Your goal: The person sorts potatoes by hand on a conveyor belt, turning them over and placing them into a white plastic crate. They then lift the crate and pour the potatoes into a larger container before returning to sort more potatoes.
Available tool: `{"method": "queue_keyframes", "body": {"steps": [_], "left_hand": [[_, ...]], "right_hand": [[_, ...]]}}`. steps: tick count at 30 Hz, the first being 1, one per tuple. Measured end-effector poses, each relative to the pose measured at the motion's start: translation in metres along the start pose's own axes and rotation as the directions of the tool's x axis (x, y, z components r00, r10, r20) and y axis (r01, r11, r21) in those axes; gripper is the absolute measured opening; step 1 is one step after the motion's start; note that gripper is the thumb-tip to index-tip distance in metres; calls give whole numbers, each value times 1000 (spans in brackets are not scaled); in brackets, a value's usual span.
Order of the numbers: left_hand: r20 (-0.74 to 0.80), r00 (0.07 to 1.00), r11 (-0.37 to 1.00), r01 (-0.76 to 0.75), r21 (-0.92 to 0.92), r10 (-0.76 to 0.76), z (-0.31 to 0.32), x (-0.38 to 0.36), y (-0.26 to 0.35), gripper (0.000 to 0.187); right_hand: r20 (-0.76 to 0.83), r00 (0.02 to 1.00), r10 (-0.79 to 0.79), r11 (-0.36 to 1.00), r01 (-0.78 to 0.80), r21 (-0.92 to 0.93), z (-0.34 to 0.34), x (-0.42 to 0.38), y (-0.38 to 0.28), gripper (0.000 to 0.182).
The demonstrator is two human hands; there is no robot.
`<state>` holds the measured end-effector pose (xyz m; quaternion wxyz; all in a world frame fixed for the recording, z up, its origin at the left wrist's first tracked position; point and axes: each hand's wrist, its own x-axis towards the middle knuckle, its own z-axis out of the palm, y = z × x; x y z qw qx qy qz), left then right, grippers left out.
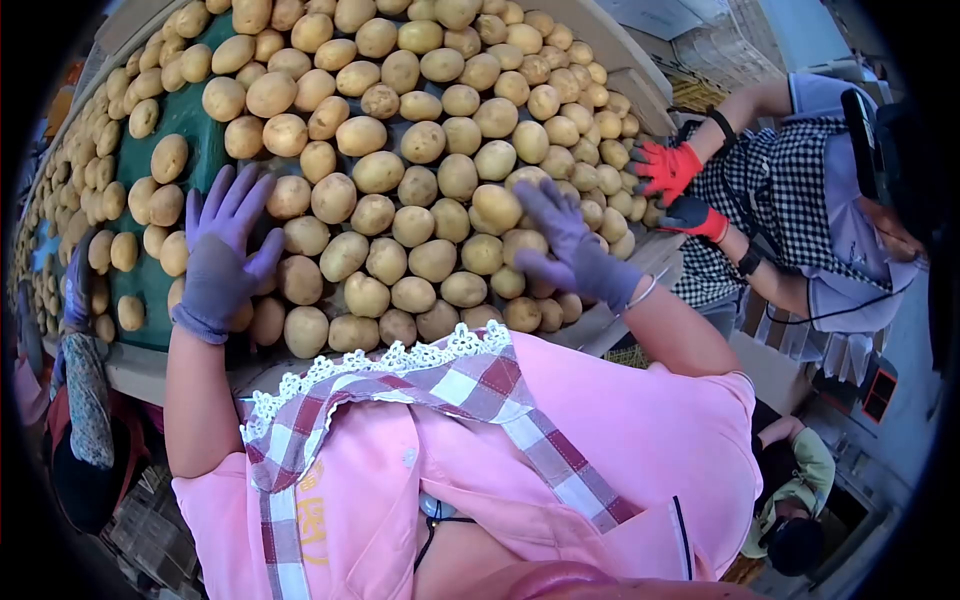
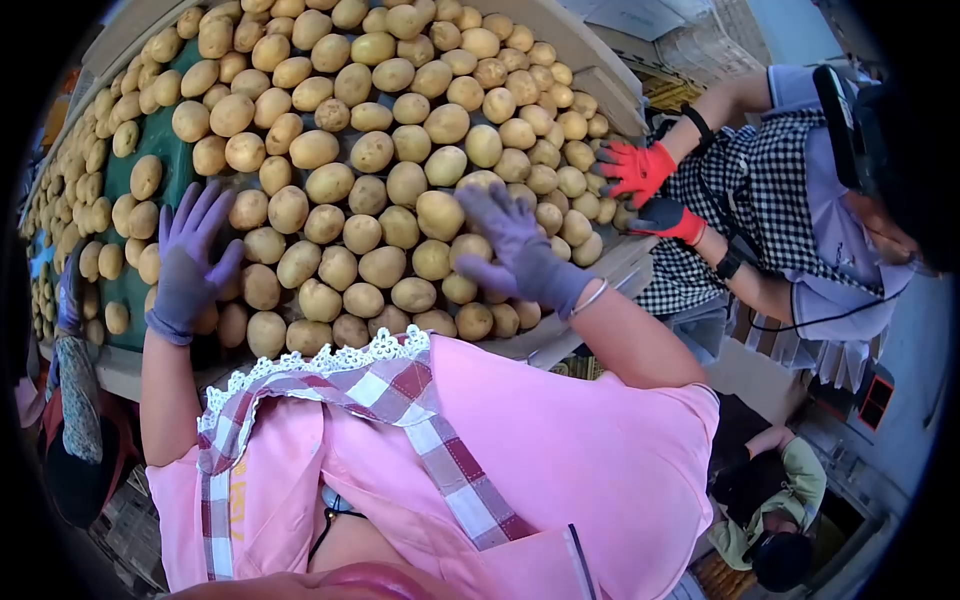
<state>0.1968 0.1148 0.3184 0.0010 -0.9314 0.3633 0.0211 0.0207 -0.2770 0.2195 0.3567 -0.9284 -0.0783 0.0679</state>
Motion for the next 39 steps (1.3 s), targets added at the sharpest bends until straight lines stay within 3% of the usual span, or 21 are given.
{"method": "queue_keyframes", "body": {"steps": [2, 3, 5, 8, 11, 14, 16, 18, 19, 21, 23, 26, 27, 29, 30, 31, 32, 33, 36, 37, 39], "left_hand": [[-23, 999, 999, -31, 12, 32, -3, 3, 2, 62], [-45, 997, 998, -67, -10, 67, -4, 7, 2, 62], [-82, 988, 990, -134, -44, 130, -6, 13, 5, 61], [-119, 954, 936, -295, -193, 276, -1, 24, 18, 59], [-7, 890, 870, -447, -210, 455, -5, 39, 45, 63], [89, 860, 862, -490, -127, 502, -1, 59, 65, 73], [146, 892, 902, -431, -4, 427, 2, 76, 54, 74], [101, 913, 904, -407, 133, 396, 29, 87, -4, 69], [-53, 899, 893, -424, 148, 436, 39, 82, -28, 66], [-131, 950, 915, -228, 333, 285, 19, 65, -43, 65], [-293, 947, 947, -30, 320, 129, 6, 47, -84, 66], [-207, 958, 979, 205, 7, -199, 1, -7, -204, 63], [-159, 955, 968, 246, -47, -251, 11, -32, -248, 62], [-391, 884, 953, 299, 51, -257, 31, -67, -318, 60], [-511, 811, 914, 389, 111, -284, 14, -61, -294, 61], [-565, 775, 864, 462, 201, -282, -5, -45, -252, 62], [-609, 757, 920, 376, 107, -239, -14, -22, -211, 61], [-629, 772, 984, 167, 63, -90, -20, 6, -153, 60], [-393, 894, 973, -232, 8, 216, -29, 66, -18, 61], [-358, 866, 930, -367, 16, 348, -18, 81, 5, 61], [-273, 836, 879, -460, 125, 476, 11, 107, 24, 55]], "right_hand": [[181, 984, -3, 967, 49, -252, 3, -39, -26, 79], [160, 987, 11, 1000, -7, -23, 10, -46, -34, 78], [123, 990, -65, 995, 74, -65, 9, -49, -38, 76], [211, 977, -32, 978, 74, -195, 1, -27, -53, 72], [164, 913, -373, 859, 407, -311, 24, 4, -50, 76], [68, 889, -452, 869, 456, -193, 46, 48, -63, 80], [46, 919, -393, 902, 395, -173, 48, 67, -61, 79], [-2, 963, -270, 953, 267, -143, 33, 78, -45, 77], [31, 987, -160, 948, 163, -275, 22, 73, -23, 74], [34, 983, -180, 840, 172, -514, -1, 36, 23, 71], [33, 993, -110, 885, 113, -452, -22, -1, 54, 70], [74, 989, 130, 989, -134, 55, -54, -37, 98, 53], [-59, 994, 95, 995, -96, -25, -57, -40, 109, 39], [-5, 847, 532, 841, -530, -108, -91, -9, 43, 32], [-277, 916, 289, 937, -331, -114, -75, -1, 52, 29], [-350, 932, 93, 961, -176, -214, -67, 17, 37, 32], [-394, 916, -79, 973, -16, -231, -56, 37, 14, 35], [-408, 871, -274, 946, 166, -280, -40, 59, -3, 41], [-266, 775, -572, 817, 515, -259, 24, 118, -73, 49], [-215, 732, -646, 761, 598, -252, 41, 135, -91, 49], [58, 832, -552, 833, 553, -10, 49, 161, -117, 48]]}}
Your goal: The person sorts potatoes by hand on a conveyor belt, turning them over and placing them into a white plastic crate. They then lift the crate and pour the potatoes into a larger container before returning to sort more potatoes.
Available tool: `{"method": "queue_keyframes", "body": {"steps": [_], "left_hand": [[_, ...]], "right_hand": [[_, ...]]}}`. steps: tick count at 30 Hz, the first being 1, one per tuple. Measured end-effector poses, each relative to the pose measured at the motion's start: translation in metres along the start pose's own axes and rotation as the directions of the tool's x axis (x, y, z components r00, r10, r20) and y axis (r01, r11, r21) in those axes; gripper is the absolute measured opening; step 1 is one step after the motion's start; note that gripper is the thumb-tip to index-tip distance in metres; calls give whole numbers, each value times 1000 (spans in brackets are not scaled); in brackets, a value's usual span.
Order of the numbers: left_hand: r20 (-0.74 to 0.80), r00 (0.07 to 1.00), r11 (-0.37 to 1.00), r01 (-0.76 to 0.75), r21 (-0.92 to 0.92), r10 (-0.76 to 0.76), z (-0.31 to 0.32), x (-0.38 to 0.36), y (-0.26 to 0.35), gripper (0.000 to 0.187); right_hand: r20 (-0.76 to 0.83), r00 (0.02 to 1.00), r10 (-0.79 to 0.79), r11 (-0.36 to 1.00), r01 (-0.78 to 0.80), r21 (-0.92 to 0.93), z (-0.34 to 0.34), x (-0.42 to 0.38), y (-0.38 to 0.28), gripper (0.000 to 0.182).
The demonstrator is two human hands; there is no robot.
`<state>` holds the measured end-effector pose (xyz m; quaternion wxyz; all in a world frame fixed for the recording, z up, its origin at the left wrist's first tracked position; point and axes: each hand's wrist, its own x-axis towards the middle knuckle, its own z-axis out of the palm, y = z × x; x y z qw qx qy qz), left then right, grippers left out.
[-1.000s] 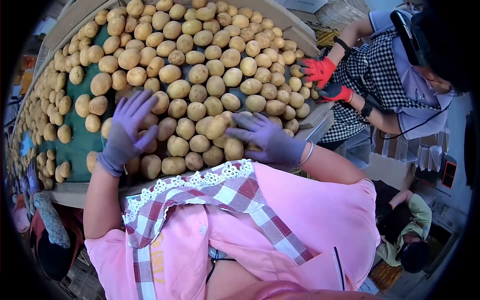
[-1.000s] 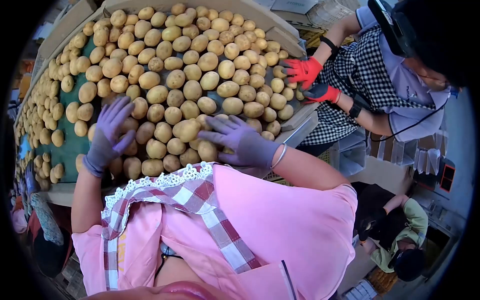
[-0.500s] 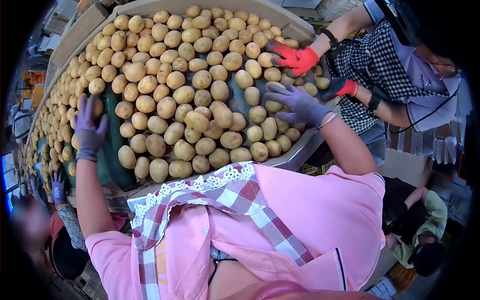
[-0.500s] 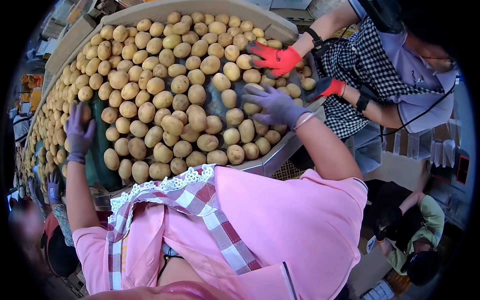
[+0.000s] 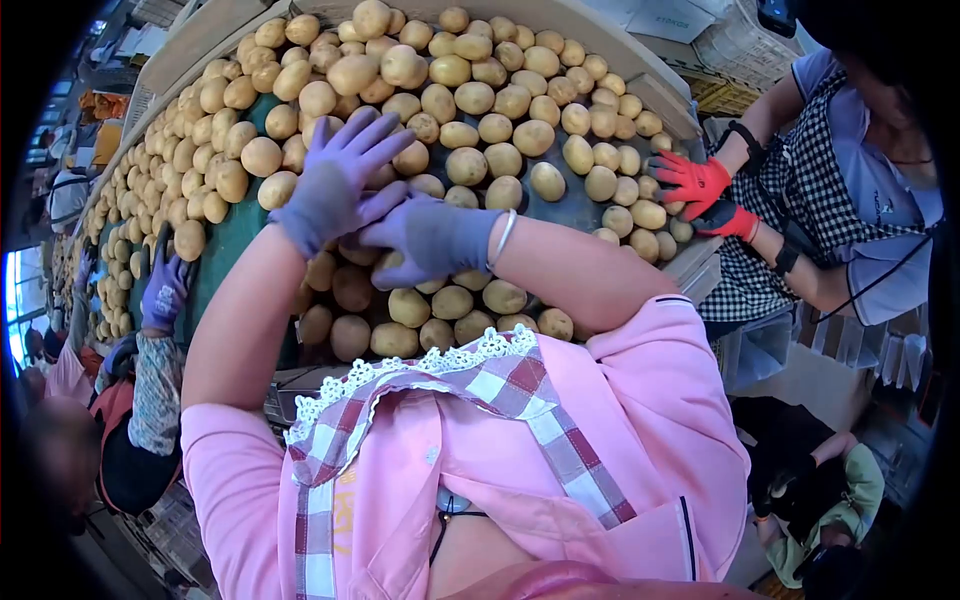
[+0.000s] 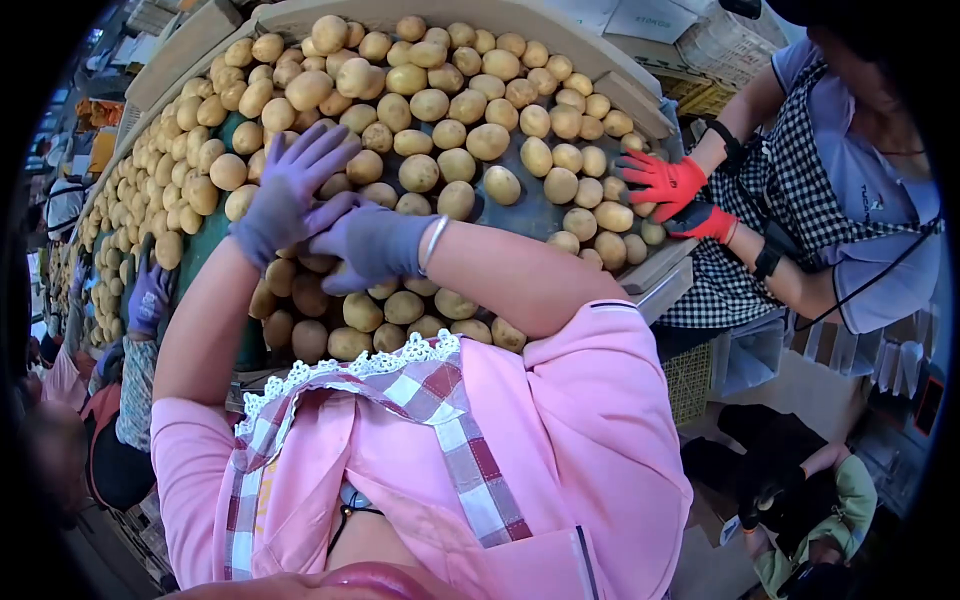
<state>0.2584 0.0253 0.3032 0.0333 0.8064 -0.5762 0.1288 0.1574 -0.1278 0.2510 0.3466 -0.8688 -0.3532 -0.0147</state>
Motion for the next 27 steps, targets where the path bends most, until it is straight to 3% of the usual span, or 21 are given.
{"method": "queue_keyframes", "body": {"steps": [1, 2, 3, 4, 6, 8, 10, 12, 14, 16, 17, 18, 20, 22, 23, 24, 25, 27], "left_hand": [[19, 998, 998, 57, 33, -58, 25, 0, -25, 52], [33, 993, 991, 115, 66, -117, 41, -2, -45, 49], [81, 988, 958, 107, 267, -133, 26, 1, -47, 43], [-48, 993, 951, 119, 287, -110, 25, -6, -53, 41], [-67, 964, 893, 265, 363, -258, 14, -8, -63, 38], [-118, 879, 802, 471, 367, -462, 0, -19, -90, 35], [-70, 803, 722, 567, 396, -592, -20, -40, -106, 33], [-79, 736, 678, 656, 332, -673, -25, -75, -140, 34], [-110, 698, 640, 699, 318, -708, -15, -130, -166, 37], [-81, 592, 556, 790, 259, -802, -5, -203, -199, 39], [-136, 614, 561, 775, 290, -778, 4, -245, -214, 41], [-188, 660, 612, 747, 259, -727, 20, -305, -248, 43], [-9, 674, 638, 704, 311, -739, 33, -447, -325, 41], [127, 542, 519, 671, 529, -831, 10, -523, -337, 43], [-108, 468, 416, 853, 316, -877, 4, -528, -320, 50], [-313, 315, 316, 948, 50, -896, -5, -522, -297, 57], [-363, 181, 252, 954, -159, -914, -16, -501, -268, 63], [-459, 301, 402, 905, -138, -836, -46, -425, -209, 60]], "right_hand": [[110, 988, 113, 980, -129, 153, -12, 18, 4, 47], [90, 988, 127, 939, -149, 310, -17, 23, 21, 48], [-1, 992, 127, 949, -121, 292, -17, 17, 33, 46], [-93, 988, 125, 957, -96, 272, -14, 4, 46, 44], [-256, 965, -54, 989, 88, 121, -6, -33, 67, 40], [-173, 970, 169, 966, -128, 223, -10, -73, 65, 39], [12, 873, 488, 815, -460, 354, -28, -114, 47, 37], [-166, 811, 561, 783, -456, 422, -20, -159, 48, 31], [-235, 779, 581, 812, -538, 226, -24, -192, 49, 26], [-63, 619, 783, 602, -727, 330, -34, -215, 50, 24], [-204, 663, 720, 694, -678, 243, -34, -221, 52, 21], [-243, 654, 716, 696, -694, 186, -41, -219, 49, 22], [-320, 644, 696, 694, -717, 68, -69, -201, 40, 22], [-550, 643, 533, 806, -583, 99, -85, -173, 47, 24], [-591, 641, 490, 817, -575, 53, -92, -156, 55, 26], [-628, 642, 440, 827, -562, 4, -101, -138, 67, 28], [-623, 670, 404, 842, -538, -34, -107, -118, 86, 31], [-599, 740, 307, 907, -419, -53, -117, -80, 124, 43]]}}
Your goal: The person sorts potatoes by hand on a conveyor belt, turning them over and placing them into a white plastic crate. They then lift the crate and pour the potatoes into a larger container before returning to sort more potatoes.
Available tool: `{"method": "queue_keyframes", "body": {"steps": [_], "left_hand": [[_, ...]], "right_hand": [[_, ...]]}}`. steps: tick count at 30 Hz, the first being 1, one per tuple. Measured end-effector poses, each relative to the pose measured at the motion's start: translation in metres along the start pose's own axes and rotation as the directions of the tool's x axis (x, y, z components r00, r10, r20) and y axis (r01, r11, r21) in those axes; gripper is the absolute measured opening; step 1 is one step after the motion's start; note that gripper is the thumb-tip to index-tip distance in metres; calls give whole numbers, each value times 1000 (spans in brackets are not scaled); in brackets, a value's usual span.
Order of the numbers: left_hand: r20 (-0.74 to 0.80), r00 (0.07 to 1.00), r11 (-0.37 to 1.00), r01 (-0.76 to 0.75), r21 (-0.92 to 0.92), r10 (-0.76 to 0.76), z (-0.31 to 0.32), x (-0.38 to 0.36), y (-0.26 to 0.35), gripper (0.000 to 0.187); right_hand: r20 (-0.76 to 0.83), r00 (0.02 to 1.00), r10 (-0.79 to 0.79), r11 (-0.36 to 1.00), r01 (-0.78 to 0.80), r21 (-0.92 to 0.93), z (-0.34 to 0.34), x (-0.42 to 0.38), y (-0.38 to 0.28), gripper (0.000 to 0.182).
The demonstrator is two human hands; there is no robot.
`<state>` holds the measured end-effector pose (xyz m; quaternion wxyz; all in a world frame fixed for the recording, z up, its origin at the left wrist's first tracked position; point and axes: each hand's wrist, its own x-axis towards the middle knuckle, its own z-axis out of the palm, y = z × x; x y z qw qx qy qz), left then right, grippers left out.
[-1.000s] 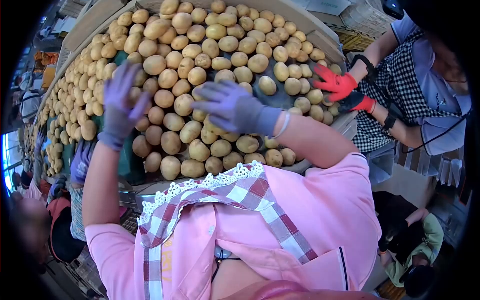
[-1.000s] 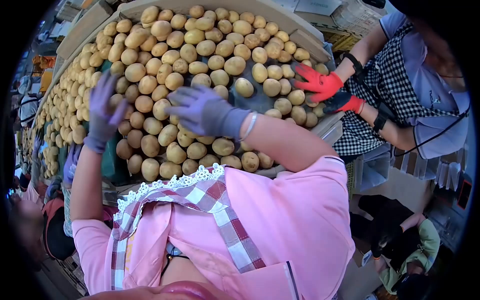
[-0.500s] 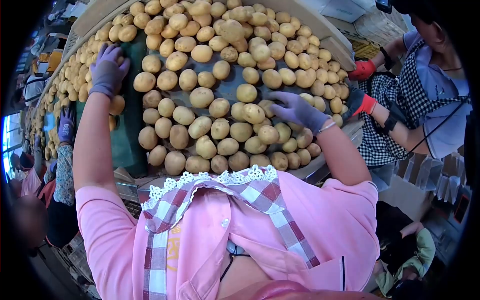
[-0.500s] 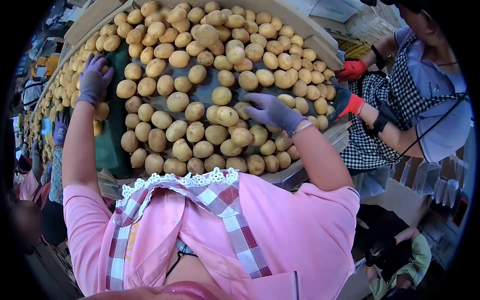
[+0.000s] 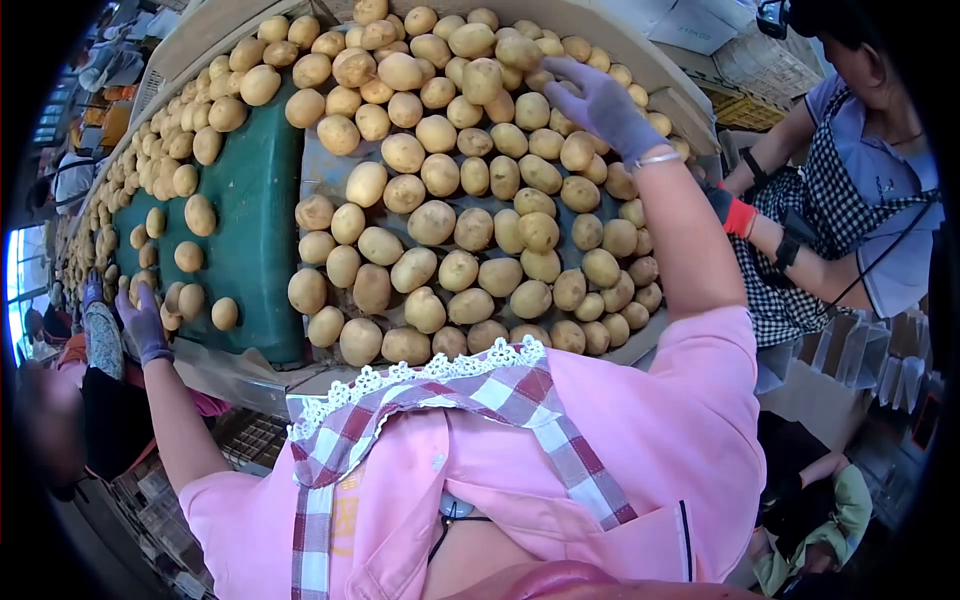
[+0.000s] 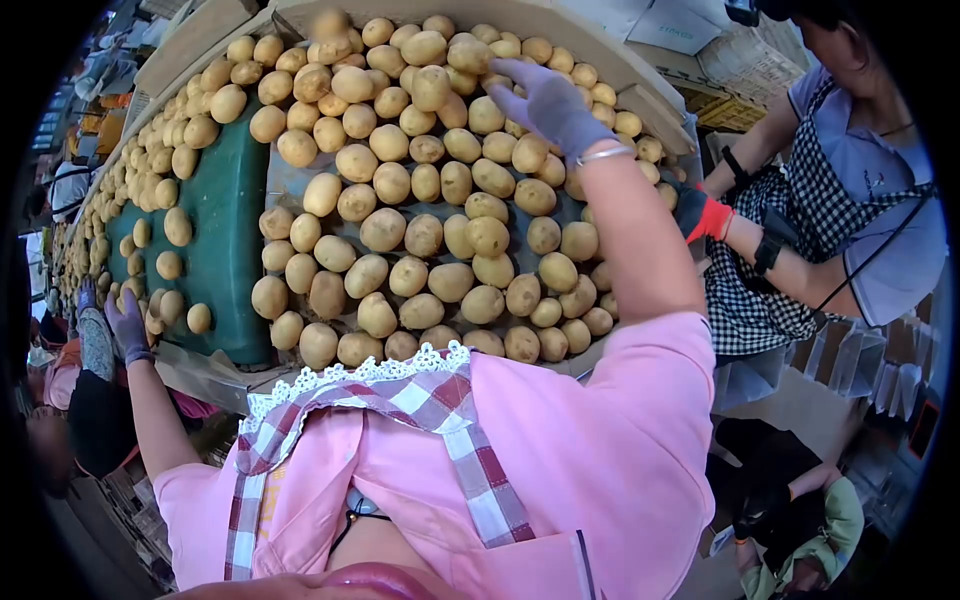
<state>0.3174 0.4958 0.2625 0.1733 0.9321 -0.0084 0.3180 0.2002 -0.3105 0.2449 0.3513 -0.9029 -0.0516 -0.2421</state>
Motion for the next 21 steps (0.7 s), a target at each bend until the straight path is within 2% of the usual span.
{"method": "queue_keyframes", "body": {"steps": [1, 3, 5, 7, 9, 11, 13, 15, 17, 19, 21], "left_hand": [[-47, 996, 997, -74, -28, 73, -1, -8, 42, 59], [-33, 917, 918, -397, -9, 397, 9, -27, 123, 54], [55, 921, 893, -357, -273, 385, 6, -43, 237, 55], [95, 779, 761, -567, -315, 620, 14, -37, 313, 56], [102, 649, 633, -676, -377, 754, 32, -34, 376, 57], [48, 549, 517, -750, -413, 835, 63, -31, 429, 60], [95, 482, 470, -760, -449, 871, 94, -40, 468, 60], [218, 369, 428, -800, -421, 904, 117, -53, 494, 61], [377, 276, 374, -902, -215, 884, 141, -56, 488, 54], [494, 457, 566, -820, -89, 740, 137, -42, 474, 50], [431, 546, 586, -809, 49, 718, 134, -9, 431, 42]], "right_hand": [[9, 996, -85, 994, 85, 63, 20, 22, 2, 51], [-169, 963, -209, 915, 131, -382, 76, 56, 13, 65], [50, 992, -115, 945, 125, -302, 81, 78, 0, 73], [237, 972, -9, 962, 73, -262, 78, 77, -23, 76], [365, 927, 85, 955, 28, -295, 69, 49, -66, 76], [490, 871, 39, 938, 137, -318, 70, 14, -96, 74], [378, 923, -64, 960, 161, -230, 68, -27, -119, 66], [490, 867, -88, 975, 176, -137, 53, -54, -119, 65], [540, 840, -57, 969, 177, -173, 46, -86, -132, 65], [536, 837, -109, 945, 254, -204, 31, -109, -130, 58], [582, 806, -110, 893, 337, -298, 18, -125, -123, 54]]}}
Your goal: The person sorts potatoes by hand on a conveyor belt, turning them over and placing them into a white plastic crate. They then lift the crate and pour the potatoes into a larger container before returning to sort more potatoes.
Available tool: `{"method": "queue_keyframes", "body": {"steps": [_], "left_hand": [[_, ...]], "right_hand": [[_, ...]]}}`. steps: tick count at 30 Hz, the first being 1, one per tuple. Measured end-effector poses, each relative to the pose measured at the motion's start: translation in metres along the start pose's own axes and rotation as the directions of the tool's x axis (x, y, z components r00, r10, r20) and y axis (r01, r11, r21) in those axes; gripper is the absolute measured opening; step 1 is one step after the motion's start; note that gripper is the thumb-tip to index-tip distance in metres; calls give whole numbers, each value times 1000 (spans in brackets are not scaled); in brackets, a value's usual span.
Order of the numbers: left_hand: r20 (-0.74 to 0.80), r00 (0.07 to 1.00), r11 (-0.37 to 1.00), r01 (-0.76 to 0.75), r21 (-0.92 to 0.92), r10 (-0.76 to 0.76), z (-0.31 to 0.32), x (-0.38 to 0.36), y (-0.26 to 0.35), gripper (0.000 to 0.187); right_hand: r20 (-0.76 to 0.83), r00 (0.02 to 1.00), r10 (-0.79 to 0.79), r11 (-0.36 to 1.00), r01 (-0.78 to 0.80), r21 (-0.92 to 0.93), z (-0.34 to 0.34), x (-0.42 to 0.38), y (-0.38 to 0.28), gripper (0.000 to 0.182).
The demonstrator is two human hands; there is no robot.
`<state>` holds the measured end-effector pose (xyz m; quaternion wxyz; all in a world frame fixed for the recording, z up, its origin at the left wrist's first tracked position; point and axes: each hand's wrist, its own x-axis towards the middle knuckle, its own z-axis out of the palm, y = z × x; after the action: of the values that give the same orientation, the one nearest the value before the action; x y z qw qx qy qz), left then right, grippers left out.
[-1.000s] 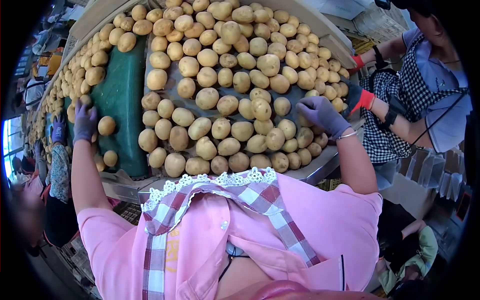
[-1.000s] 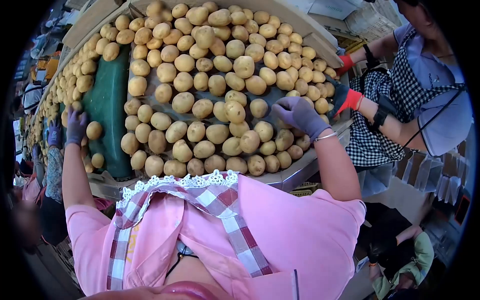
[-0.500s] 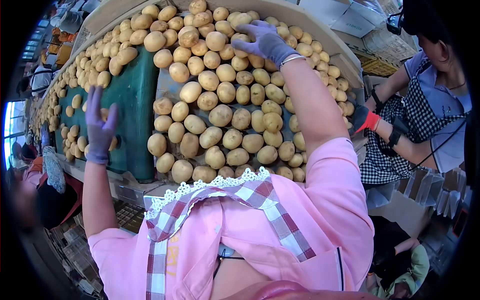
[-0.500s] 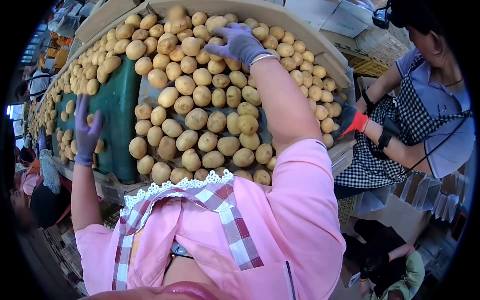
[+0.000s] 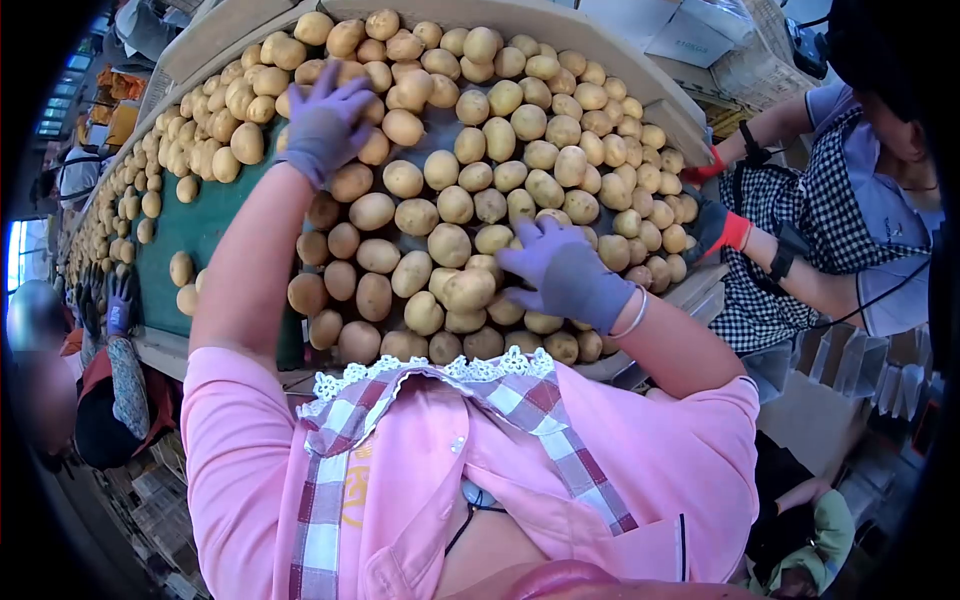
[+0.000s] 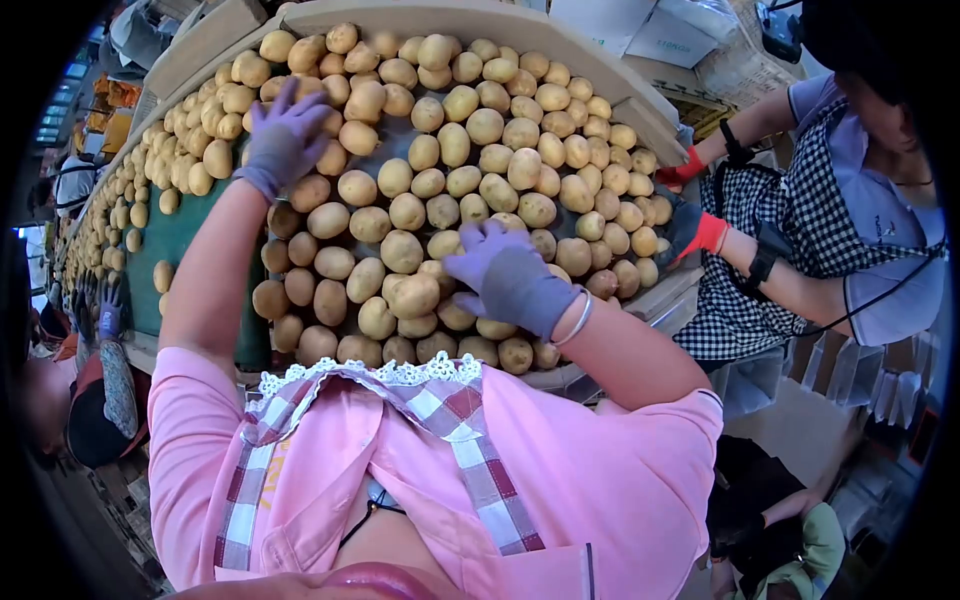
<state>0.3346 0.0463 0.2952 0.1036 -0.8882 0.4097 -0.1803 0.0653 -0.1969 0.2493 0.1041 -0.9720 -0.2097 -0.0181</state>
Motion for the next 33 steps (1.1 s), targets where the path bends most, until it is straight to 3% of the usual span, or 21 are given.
{"method": "queue_keyframes", "body": {"steps": [2, 4, 5, 6, 7, 8, 9, 11, 12, 13, 14, 15, 17, 19, 20, 21, 23, 26, 29, 32, 33], "left_hand": [[46, 997, 997, 67, 25, -68, -2, -23, -43, 31], [-131, 972, 962, 165, -220, -196, 0, -36, -68, 25], [21, 937, 914, 346, -214, -349, -14, -45, -77, 25], [-63, 936, 786, 254, -563, -347, 12, -61, -122, 27], [-158, 942, 849, 184, -495, -296, 19, -82, -148, 27], [163, 870, 733, 482, -479, -466, -4, -103, -160, 28], [250, 815, 691, 577, -435, -523, 7, -140, -186, 28], [238, 860, 804, 508, -308, -452, 38, -239, -248, 28], [375, 716, 754, 654, -64, -589, 40, -281, -258, 27], [267, 667, 655, 741, -144, -696, 53, -327, -269, 30], [241, 722, 567, 670, -479, -649, 13, -322, -225, 35], [102, 719, 631, 660, -407, -687, 16, -332, -224, 37], [-114, 722, 702, 605, -377, -683, 9, -330, -205, 41], [-272, 715, 740, 492, -458, -644, -43, -267, -135, 43], [-286, 730, 766, 488, -418, -621, -55, -248, -107, 48], [-239, 762, 730, 403, -551, -601, -62, -231, -81, 53], [-112, 908, 757, 262, -598, -404, -92, -195, -21, 61], [80, 996, 879, 16, -476, 25, -108, -164, 26, 66], [170, 981, 927, -29, -375, 99, -94, -162, 33, 62], [279, 960, 884, 123, -452, 8, -65, -173, -5, 58], [247, 968, 916, 53, -397, 51, -64, -172, -8, 56]], "right_hand": [[23, 1000, -2, 998, 3, -66, 6, -13, 3, 52], [37, 999, 6, 998, -4, -63, 8, -18, 9, 51], [40, 999, 16, 999, -15, -30, 7, -18, 14, 51], [42, 999, 27, 1000, -27, 2, 5, -18, 16, 52], [43, 998, 38, 997, -41, 64, 4, -17, 18, 53], [44, 998, 41, 995, -45, 88, 4, -16, 20, 54], [44, 998, 42, 992, -47, 116, 6, -16, 23, 55], [125, 990, 63, 971, -90, 223, -1, -10, 29, 57], [125, 991, 54, 944, -91, 317, -7, -5, 30, 58], [130, 991, 43, 908, -93, 408, -14, 1, 29, 58], [140, 990, 29, 864, -95, 494, -20, 8, 29, 59], [180, 980, 91, 794, -180, 581, -24, 20, 27, 64], [-178, 982, 61, 732, 77, 677, -38, 56, 21, 66], [-239, 959, 154, 605, 100, 790, -61, 110, 24, 58], [-406, 898, 169, 657, 205, 726, -64, 144, 39, 51], [-683, 726, 79, 815, 348, 463, -61, 182, 63, 43], [-514, 833, 205, 897, 50, 439, -64, 240, 108, 42], [-381, 919, 105, 938, 36, 344, -17, 279, 135, 44], [-563, 816, 130, 990, -134, 36, -2, 260, 111, 39], [-400, 886, 234, 859, 4, 512, -8, 197, 85, 27], [-361, 919, 161, 856, 52, 514, 6, 172, 88, 23]]}}
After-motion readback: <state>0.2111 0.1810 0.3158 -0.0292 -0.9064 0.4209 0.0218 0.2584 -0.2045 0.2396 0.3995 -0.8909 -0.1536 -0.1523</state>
